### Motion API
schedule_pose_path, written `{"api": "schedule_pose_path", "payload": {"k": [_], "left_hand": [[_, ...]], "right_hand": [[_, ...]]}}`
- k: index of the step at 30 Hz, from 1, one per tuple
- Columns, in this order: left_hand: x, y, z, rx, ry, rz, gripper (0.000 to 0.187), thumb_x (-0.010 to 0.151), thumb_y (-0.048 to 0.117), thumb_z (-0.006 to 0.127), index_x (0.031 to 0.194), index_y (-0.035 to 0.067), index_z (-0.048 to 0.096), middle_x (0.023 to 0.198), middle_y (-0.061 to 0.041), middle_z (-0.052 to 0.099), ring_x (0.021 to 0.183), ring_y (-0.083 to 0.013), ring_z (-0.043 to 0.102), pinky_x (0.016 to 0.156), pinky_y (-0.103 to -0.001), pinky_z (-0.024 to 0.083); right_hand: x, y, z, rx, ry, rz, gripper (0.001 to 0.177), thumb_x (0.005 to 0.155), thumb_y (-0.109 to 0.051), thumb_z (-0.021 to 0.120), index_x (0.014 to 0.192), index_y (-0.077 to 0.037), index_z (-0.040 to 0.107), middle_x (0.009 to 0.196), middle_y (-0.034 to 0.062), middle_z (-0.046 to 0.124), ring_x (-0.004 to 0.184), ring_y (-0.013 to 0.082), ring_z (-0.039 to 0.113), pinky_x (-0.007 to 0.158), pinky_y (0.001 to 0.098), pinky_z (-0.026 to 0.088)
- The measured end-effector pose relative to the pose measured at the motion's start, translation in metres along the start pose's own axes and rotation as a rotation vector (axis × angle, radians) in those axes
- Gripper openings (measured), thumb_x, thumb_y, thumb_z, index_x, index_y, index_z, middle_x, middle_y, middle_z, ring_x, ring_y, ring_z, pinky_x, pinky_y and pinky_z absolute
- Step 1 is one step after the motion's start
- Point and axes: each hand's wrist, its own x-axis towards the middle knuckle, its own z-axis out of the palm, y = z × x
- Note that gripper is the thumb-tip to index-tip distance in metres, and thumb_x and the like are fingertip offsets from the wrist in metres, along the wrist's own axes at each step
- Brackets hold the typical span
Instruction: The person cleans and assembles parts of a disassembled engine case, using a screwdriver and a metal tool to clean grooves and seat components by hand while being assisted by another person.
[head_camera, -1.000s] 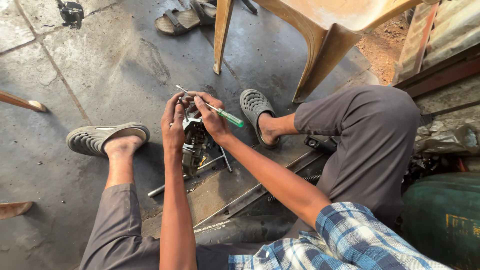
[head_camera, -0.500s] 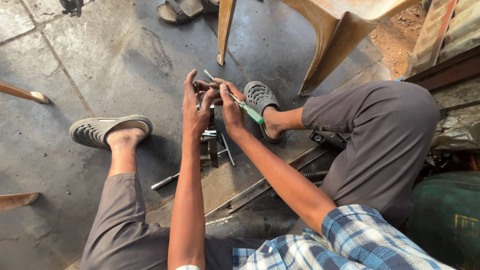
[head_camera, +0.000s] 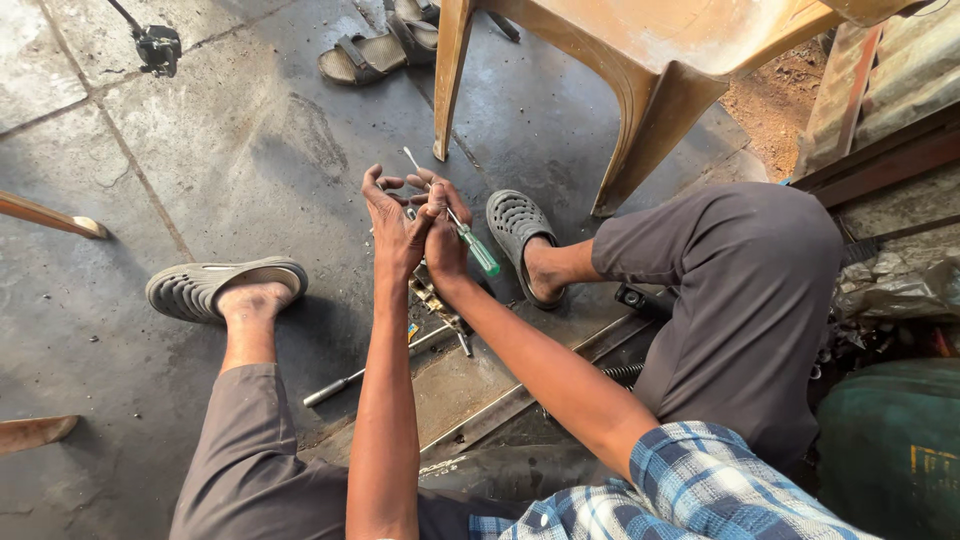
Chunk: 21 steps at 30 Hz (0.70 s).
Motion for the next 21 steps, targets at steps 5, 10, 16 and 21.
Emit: {"api": "schedule_pose_path", "payload": {"k": [5, 10, 16, 21], "left_hand": [[0.001, -0.011, -0.003, -0.24, -0.019, -0.107, 0.122, 0.07, 0.082, 0.078, 0.144, 0.002, 0.023, 0.125, -0.015, 0.047, 0.103, -0.0223, 0.063, 0.084, -0.035, 0.058], [0.005, -0.039, -0.019, -0.231, 0.047, -0.042, 0.119, 0.068, 0.088, 0.071, 0.139, 0.003, 0.03, 0.122, -0.012, 0.053, 0.097, -0.0163, 0.056, 0.082, -0.032, 0.056], [-0.001, -0.051, -0.033, -0.263, 0.148, -0.112, 0.116, 0.065, 0.088, 0.073, 0.134, 0.004, 0.031, 0.114, -0.01, 0.055, 0.092, -0.0149, 0.059, 0.08, -0.031, 0.055], [-0.004, -0.063, -0.031, -0.241, 0.195, -0.099, 0.104, 0.076, 0.084, 0.07, 0.132, 0.005, 0.031, 0.104, -0.007, 0.057, 0.089, -0.0138, 0.058, 0.078, -0.029, 0.054]], "right_hand": [[-0.001, -0.002, 0.007, -0.034, -0.025, -0.027, 0.039, 0.113, -0.029, 0.041, 0.128, 0.0, 0.064, 0.116, 0.0082, 0.071, 0.09, 0.0122, 0.062, 0.077, 0.0288, 0.054], [0.006, -0.002, 0.025, -0.305, 0.035, -0.096, 0.036, 0.108, -0.026, 0.044, 0.124, -0.004, 0.069, 0.111, 0.0086, 0.076, 0.087, 0.015, 0.067, 0.077, 0.0311, 0.058], [0.007, 0.003, 0.037, -0.426, 0.015, -0.323, 0.034, 0.111, -0.025, 0.047, 0.122, -0.004, 0.071, 0.111, 0.0129, 0.077, 0.105, 0.0266, 0.073, 0.092, 0.0403, 0.057], [0.016, 0.008, 0.037, -0.488, -0.025, -0.355, 0.033, 0.109, -0.025, 0.048, 0.117, -0.004, 0.072, 0.108, 0.0129, 0.076, 0.099, 0.0272, 0.075, 0.088, 0.0388, 0.058]]}}
